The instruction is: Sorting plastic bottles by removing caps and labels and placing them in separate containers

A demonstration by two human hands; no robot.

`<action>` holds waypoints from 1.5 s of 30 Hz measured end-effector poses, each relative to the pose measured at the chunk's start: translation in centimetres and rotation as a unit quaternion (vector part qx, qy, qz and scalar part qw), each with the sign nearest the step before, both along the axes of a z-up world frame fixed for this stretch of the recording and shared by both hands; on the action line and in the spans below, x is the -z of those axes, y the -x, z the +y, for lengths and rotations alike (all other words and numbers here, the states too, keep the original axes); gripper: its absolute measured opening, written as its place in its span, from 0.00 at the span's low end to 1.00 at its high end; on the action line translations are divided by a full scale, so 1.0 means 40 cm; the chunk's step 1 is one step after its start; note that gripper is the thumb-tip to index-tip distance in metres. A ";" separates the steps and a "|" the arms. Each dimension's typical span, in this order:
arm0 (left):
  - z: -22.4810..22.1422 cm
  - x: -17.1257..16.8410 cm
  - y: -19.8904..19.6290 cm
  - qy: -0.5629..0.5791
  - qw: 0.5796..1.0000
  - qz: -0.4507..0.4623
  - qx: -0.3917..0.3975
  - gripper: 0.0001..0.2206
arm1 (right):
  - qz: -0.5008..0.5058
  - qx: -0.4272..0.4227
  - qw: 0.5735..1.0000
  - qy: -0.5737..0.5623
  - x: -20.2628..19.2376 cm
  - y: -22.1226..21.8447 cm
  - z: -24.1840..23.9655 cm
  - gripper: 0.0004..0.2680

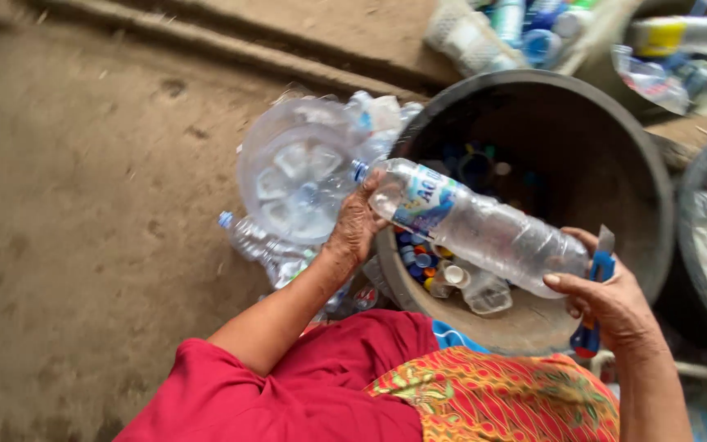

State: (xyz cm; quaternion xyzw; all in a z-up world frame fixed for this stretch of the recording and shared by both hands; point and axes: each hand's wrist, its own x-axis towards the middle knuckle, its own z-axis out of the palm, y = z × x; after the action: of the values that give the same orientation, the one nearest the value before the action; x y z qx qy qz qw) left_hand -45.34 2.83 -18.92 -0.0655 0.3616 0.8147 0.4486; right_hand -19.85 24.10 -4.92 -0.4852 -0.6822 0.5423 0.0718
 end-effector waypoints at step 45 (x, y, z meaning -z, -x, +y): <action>0.421 -0.709 -0.626 -0.228 0.688 0.648 0.235 0.16 | 0.122 0.343 0.754 -0.547 -0.120 -0.368 -0.356 0.09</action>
State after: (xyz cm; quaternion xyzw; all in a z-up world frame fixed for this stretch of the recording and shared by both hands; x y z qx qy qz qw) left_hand -20.32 19.65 9.43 0.6702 0.3693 0.5796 0.2802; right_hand -5.12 9.85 -0.13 -0.4947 -0.6357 0.0703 0.5884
